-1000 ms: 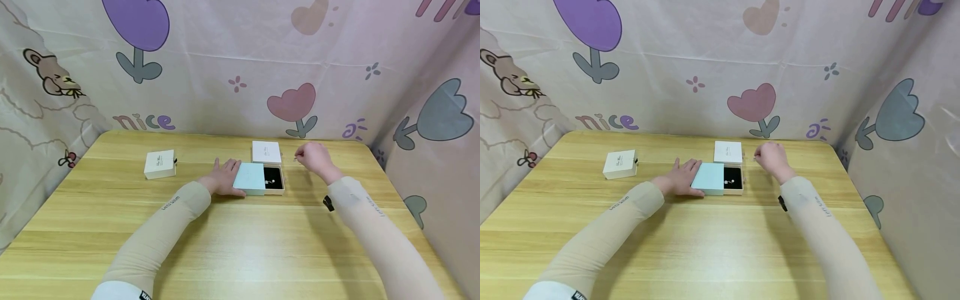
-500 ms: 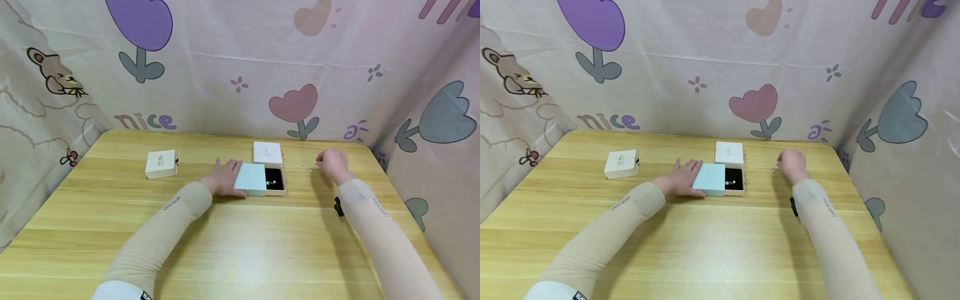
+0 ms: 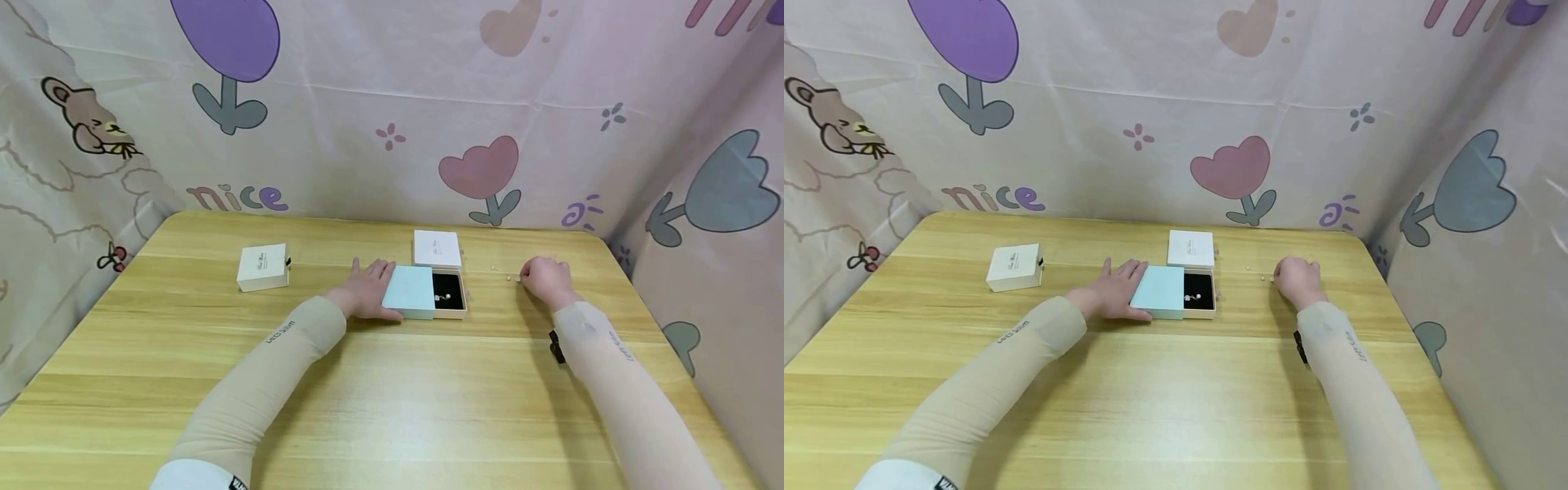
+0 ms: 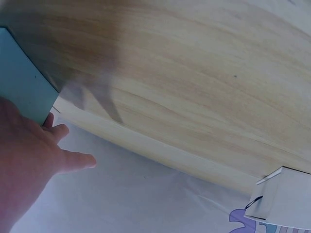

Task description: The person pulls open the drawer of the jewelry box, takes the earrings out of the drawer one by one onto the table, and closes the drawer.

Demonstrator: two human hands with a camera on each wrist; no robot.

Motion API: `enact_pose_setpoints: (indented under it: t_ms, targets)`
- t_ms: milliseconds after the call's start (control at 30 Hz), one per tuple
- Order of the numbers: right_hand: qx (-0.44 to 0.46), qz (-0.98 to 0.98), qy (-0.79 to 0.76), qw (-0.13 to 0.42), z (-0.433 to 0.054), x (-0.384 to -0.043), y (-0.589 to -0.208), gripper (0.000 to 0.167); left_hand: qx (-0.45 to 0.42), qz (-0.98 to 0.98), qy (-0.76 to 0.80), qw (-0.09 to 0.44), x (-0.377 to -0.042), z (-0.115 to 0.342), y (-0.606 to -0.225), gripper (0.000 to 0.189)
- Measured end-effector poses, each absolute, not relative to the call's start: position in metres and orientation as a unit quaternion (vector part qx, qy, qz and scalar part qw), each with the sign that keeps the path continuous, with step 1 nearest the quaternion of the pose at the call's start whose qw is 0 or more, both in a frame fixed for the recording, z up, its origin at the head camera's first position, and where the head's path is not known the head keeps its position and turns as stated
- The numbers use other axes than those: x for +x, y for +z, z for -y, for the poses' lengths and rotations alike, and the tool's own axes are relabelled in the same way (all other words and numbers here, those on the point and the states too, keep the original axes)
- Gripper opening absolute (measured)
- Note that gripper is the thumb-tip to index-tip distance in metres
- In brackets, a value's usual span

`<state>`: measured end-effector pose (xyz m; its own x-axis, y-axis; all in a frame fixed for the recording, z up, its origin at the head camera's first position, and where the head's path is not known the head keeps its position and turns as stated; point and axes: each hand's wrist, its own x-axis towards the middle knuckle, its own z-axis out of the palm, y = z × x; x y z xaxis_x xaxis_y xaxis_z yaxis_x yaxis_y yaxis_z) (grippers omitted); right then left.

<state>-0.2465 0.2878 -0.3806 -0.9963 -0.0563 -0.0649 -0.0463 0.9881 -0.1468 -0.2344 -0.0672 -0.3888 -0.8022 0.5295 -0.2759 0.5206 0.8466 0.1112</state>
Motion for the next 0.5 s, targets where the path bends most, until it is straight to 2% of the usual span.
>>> enact_pose_setpoints:
  t_ms: [300, 500]
  targets:
    - [-0.023, -0.995, -0.074, 0.059, -0.287, -0.242, -0.384, 0.016, 0.276, -0.949, 0.025, 0.148, -0.232, 0.067, -0.388, 0.111]
    - [-0.038, -0.995, -0.090, 0.037, -0.280, -0.245, -0.355, 0.024, 0.276, -0.950, 0.029, 0.145, -0.232, 0.067, -0.386, 0.111]
